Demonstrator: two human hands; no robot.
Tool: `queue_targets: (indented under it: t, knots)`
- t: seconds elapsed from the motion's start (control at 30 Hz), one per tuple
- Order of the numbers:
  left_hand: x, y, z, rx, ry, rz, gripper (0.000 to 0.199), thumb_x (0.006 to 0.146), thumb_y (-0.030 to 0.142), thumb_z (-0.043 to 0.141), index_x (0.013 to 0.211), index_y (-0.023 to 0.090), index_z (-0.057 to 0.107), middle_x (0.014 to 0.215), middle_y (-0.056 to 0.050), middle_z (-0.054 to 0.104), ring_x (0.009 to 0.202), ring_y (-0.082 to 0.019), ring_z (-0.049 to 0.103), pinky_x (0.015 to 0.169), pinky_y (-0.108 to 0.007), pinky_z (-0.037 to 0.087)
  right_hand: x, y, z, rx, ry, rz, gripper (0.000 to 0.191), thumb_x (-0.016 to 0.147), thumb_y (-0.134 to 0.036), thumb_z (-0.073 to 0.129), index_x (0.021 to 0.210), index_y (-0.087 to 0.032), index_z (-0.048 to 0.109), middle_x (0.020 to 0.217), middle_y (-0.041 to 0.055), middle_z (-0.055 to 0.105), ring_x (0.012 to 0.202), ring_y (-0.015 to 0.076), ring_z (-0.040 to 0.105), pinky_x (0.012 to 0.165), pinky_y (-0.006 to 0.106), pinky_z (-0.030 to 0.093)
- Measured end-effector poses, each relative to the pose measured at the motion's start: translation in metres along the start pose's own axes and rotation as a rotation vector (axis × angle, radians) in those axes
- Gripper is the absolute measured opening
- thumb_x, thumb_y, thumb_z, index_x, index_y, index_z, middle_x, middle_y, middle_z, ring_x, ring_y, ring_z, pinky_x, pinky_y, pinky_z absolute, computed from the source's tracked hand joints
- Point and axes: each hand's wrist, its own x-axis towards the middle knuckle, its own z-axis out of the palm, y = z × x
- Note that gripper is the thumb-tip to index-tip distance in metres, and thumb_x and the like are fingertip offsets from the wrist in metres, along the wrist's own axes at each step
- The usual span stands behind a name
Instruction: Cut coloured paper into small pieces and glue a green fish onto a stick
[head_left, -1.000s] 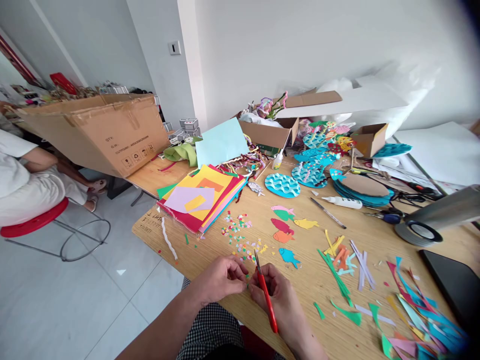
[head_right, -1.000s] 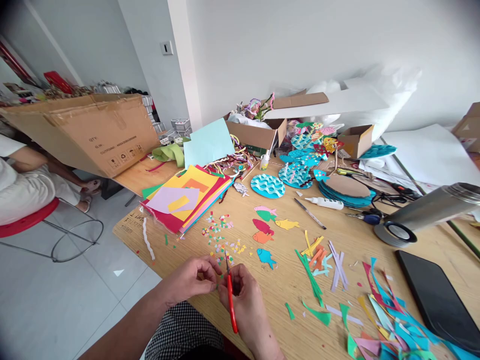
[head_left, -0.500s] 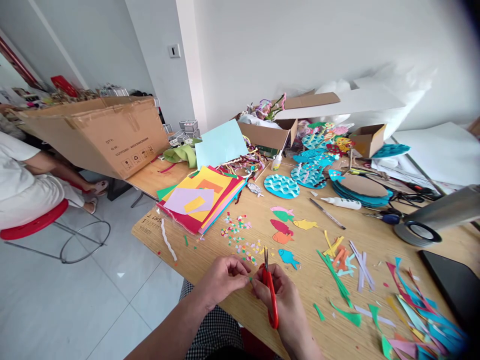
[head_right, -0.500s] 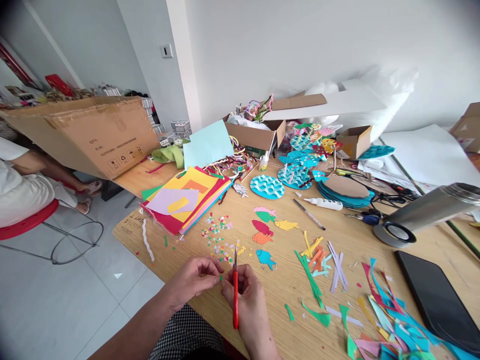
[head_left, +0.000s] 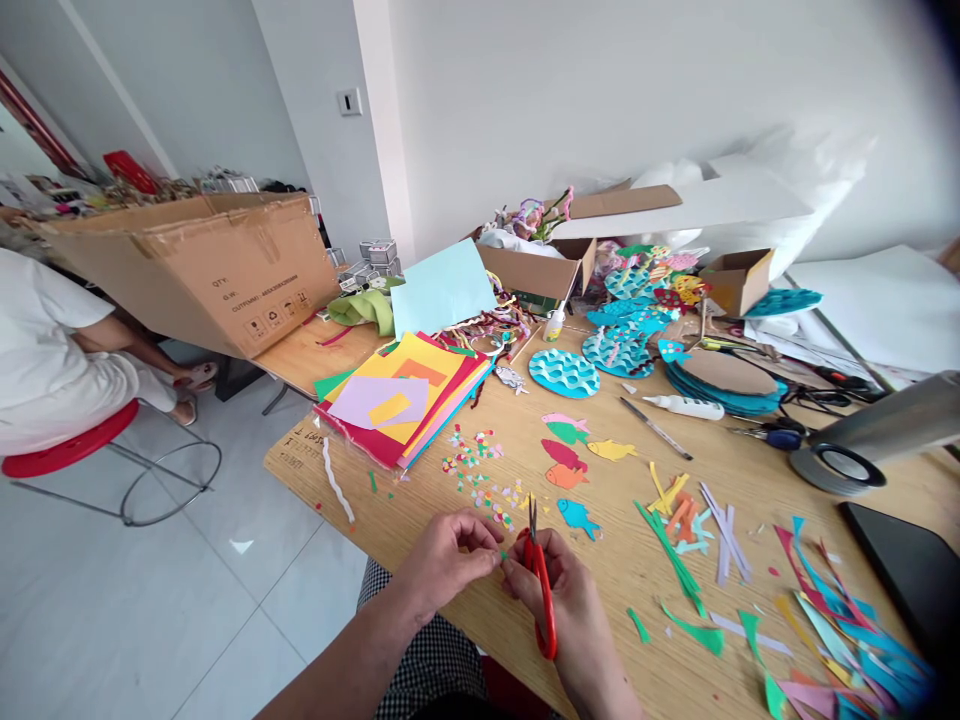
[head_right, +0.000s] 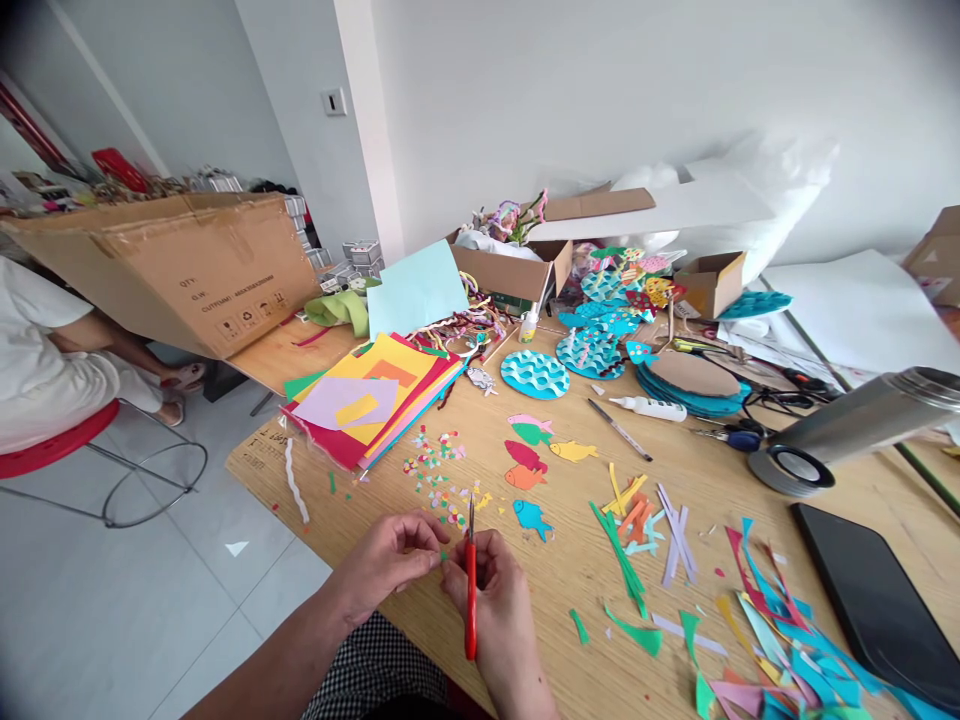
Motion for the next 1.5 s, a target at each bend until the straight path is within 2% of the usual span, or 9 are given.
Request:
queue_targets:
  t: [0.13,0.23,0.37,0.5,0.8,1.1,1.5]
  knots:
    - [0.002,0.003,-0.002,-0.14,-0.021,-0.027,0.012,0.064,0.022,0.066,0.062,0.012,0.06,0.09,-0.006,0.065,0.05,-0.005,0.045,0.04,-0.019,0.03,-0.003,0.003,-0.007,-0.035,-0.172,0.014,0.04,0.069,-0.054,0.069,0.071,-0.018,0.051,0.057,-0.001,0.057,0.055,0.013,0.051,0.053,0.024,0.039]
    - [0.005,0.007,-0.005,-0.245,-0.07,-0.059,0.016,0.062,0.024,0.069,0.061,0.012,0.058,0.084,-0.008,0.067,0.055,-0.009,0.054,0.043,-0.019,0.037,-0.009,-0.001,-0.013,-0.098,-0.299,0.086,0.045,0.074,-0.062,0.06,0.07,-0.018,0.051,0.058,0.0017,0.061,0.052,0.0127,0.054,0.052,0.024,0.04]
    - [0.007,0.008,-0.007,-0.336,-0.082,-0.096,0.019,0.059,0.023,0.072,0.064,0.012,0.058,0.072,-0.006,0.067,0.062,-0.015,0.062,0.052,-0.022,0.046,-0.014,-0.004,-0.016,-0.136,-0.361,0.177,0.049,0.072,-0.066,0.058,0.07,-0.018,0.049,0.06,0.0007,0.062,0.046,0.0107,0.055,0.047,0.023,0.039]
    - [0.007,0.007,-0.007,-0.328,-0.09,-0.122,0.019,0.059,0.022,0.072,0.065,0.011,0.058,0.063,-0.005,0.067,0.059,-0.015,0.064,0.056,-0.025,0.049,-0.016,0.002,-0.016,-0.147,-0.372,0.206,0.053,0.071,-0.07,0.056,0.07,-0.018,0.047,0.056,-0.0016,0.06,0.039,0.0098,0.054,0.041,0.021,0.037]
    - [0.005,0.009,-0.004,-0.31,-0.075,-0.12,0.019,0.058,0.022,0.072,0.065,0.011,0.058,0.063,-0.006,0.069,0.057,-0.015,0.063,0.058,-0.026,0.049,-0.016,0.003,-0.015,-0.12,-0.409,0.219,0.051,0.074,-0.068,0.054,0.07,-0.018,0.046,0.055,-0.0026,0.06,0.036,0.0075,0.052,0.038,0.018,0.033]
    - [0.006,0.008,-0.004,-0.323,-0.094,-0.124,0.018,0.058,0.021,0.072,0.065,0.012,0.057,0.066,-0.007,0.07,0.058,-0.015,0.064,0.059,-0.027,0.049,-0.014,0.006,-0.015,-0.122,-0.392,0.23,0.05,0.074,-0.067,0.056,0.071,-0.018,0.044,0.058,-0.0023,0.061,0.036,0.0064,0.053,0.036,0.017,0.03]
    - [0.007,0.009,-0.003,-0.339,-0.09,-0.143,0.018,0.057,0.021,0.072,0.064,0.012,0.058,0.066,-0.008,0.071,0.057,-0.015,0.064,0.058,-0.026,0.049,-0.014,0.007,-0.016,-0.161,-0.369,0.245,0.052,0.071,-0.069,0.056,0.07,-0.019,0.043,0.05,-0.0056,0.056,0.032,0.0064,0.049,0.033,0.017,0.026]
